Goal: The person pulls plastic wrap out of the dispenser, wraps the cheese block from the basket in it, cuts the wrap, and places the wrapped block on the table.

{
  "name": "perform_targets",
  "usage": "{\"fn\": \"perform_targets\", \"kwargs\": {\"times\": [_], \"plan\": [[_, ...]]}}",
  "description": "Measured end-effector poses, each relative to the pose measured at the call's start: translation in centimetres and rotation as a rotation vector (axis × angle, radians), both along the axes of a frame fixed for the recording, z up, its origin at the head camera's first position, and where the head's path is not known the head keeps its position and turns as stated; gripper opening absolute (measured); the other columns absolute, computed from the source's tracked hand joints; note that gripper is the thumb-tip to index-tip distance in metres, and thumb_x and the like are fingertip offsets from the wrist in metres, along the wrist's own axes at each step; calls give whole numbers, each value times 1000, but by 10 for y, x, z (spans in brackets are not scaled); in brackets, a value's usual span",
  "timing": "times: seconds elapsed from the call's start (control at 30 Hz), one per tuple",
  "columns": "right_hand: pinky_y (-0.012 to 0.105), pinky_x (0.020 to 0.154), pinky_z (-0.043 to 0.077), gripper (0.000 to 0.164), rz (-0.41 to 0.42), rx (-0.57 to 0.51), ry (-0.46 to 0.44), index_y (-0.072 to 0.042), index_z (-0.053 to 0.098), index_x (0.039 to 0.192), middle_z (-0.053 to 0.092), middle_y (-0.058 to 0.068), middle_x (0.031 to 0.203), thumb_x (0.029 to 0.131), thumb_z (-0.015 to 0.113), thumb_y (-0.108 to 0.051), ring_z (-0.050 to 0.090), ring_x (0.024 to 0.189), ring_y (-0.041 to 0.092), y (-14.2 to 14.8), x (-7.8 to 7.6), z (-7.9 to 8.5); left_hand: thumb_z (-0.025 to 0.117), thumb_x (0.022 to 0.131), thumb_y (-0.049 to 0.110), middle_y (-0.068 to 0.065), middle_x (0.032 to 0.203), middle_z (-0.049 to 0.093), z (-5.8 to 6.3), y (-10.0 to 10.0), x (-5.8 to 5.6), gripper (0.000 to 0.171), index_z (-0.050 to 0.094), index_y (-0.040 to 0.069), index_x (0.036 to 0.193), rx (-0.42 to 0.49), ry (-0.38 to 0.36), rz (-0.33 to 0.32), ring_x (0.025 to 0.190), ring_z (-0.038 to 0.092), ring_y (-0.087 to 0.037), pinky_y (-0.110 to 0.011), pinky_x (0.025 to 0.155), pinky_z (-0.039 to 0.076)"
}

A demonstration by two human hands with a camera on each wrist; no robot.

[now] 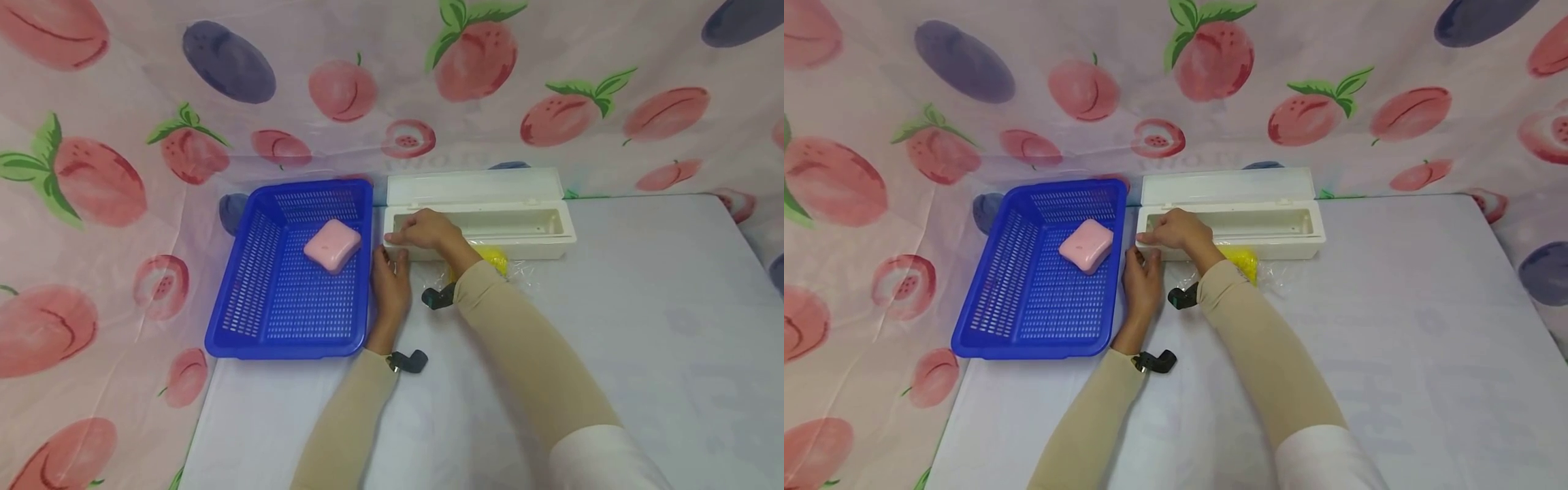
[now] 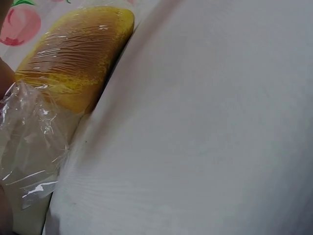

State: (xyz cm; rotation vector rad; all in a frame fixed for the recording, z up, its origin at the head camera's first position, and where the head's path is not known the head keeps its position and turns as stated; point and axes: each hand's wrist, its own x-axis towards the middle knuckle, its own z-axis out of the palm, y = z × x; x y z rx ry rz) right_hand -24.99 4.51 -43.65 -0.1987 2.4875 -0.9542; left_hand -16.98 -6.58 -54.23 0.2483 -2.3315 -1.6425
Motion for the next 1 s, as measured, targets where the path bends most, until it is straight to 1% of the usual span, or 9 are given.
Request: {"fn": "perform_targets", "kwargs": {"times": [0.1,0.27,0.37,0.5,0.7,0.9,1.0], "plan": [[40,86,48,47,-3,6,-5,-14,72,96,69,6,108,86,71,-61,59,100,26,1,-1,2,52,107,33,-21,149,50,2,1,-1,46,43,3,142,29,-14,14,142,49,-30,-40,115,44],[42,92,49,49,-3,-14,-24,-11,73,102,70,9,116,86,73,-57,59,105,26,4,-3,2,53,107,34,-20,146,52,3,0,-2,45,45,6,140,69,-44,30,140,51,-28,-38,112,46],[40,92,49,49,0,-25,-22,-11,75,106,70,9,118,86,75,-55,59,105,25,5,-6,0,54,106,35,-19,146,52,3,0,-3,46,45,6,141,85,-61,35,140,51,-28,-38,112,46],[39,92,49,47,11,-30,-5,-10,76,107,71,9,116,86,76,-51,59,105,25,6,-9,0,56,106,33,-21,144,54,4,-1,-4,47,46,4,141,97,-59,35,139,52,-30,-38,113,46],[38,95,48,45,33,0,11,-10,76,110,70,9,117,88,73,-50,59,109,24,8,-9,4,54,106,36,-19,146,53,4,-3,-4,47,46,6,141,83,-71,38,140,51,-29,-39,113,45],[37,92,47,39,48,-6,22,-11,76,105,69,7,112,90,73,-46,58,105,23,11,-9,5,55,106,33,-20,145,54,2,-3,-5,45,47,4,139,86,-52,36,140,51,-31,-40,113,45],[37,91,47,37,49,-12,19,-11,76,103,69,6,110,90,73,-45,57,103,23,12,-9,5,54,106,33,-19,145,55,2,-2,-5,43,48,5,139,85,-55,38,140,51,-31,-40,114,45]]}}
